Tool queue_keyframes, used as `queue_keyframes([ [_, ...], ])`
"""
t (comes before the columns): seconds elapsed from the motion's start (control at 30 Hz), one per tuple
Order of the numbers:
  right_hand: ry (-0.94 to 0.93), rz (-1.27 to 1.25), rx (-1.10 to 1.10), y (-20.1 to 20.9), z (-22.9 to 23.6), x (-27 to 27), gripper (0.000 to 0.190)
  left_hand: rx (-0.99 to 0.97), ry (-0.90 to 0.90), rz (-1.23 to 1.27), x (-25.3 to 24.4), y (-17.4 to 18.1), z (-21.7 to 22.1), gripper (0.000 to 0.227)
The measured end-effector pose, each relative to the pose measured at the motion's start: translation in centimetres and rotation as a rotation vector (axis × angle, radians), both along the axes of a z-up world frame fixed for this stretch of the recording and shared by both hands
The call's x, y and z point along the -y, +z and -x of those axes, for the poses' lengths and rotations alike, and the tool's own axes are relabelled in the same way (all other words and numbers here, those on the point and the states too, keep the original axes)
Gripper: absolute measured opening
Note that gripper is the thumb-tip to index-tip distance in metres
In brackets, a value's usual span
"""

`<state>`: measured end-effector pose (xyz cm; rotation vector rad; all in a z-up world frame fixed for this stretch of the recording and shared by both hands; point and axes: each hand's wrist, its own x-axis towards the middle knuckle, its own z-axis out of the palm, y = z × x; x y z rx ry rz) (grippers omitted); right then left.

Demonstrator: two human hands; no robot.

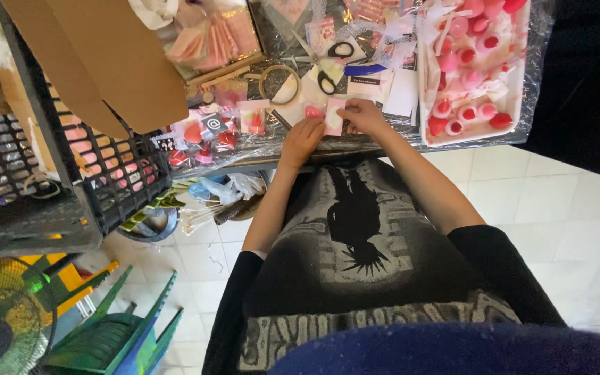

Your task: The person attaches decorative charms and small figures to metal rings and clips by hand at a table filled with various craft supplies.

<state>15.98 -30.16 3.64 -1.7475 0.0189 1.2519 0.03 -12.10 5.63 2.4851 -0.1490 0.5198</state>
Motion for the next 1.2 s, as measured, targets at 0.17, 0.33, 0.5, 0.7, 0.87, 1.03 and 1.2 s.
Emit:
queue_keyframes([
  [0.17, 0.016, -0.023, -0.037, 0.2, -0.1, -0.2, 0.037, 0.017, 0.067, 0.108, 0.1, -0.2, 0.3, 0.030],
  [0.33, 0.047, -0.028, -0.056, 0.8, -0.2, -0.4, 0.038, -0.043, 0.036, 0.141, -0.1, 0.3, 0.7, 0.025],
  [0.5, 0.057, -0.031, -0.058, 0.0, -0.2, -0.3, 0.038, -0.010, 0.035, 0.125, 0.0, 1.9, 0.7, 0.026],
  [0.7, 0.042, -0.041, -0.057, -0.4, 0.0, -0.2, 0.035, -0.028, 0.074, 0.058, 0.4, 2.4, 0.8, 0.029],
  [0.87, 0.029, -0.046, -0.002, 0.2, -0.2, 0.2, 0.033, 0.000, 0.196, 0.164, 1.1, 1.9, 1.1, 0.033],
  [1.03, 0.035, 0.000, 0.188, 0.1, -1.2, 1.6, 0.030, -0.013, 0.304, 0.192, 1.1, 1.0, 1.5, 0.034],
  [1.2, 0.034, -0.061, 0.158, -1.8, -1.4, 3.6, 0.030, -0.025, 0.158, -0.025, 0.7, 2.8, 1.5, 0.038],
])
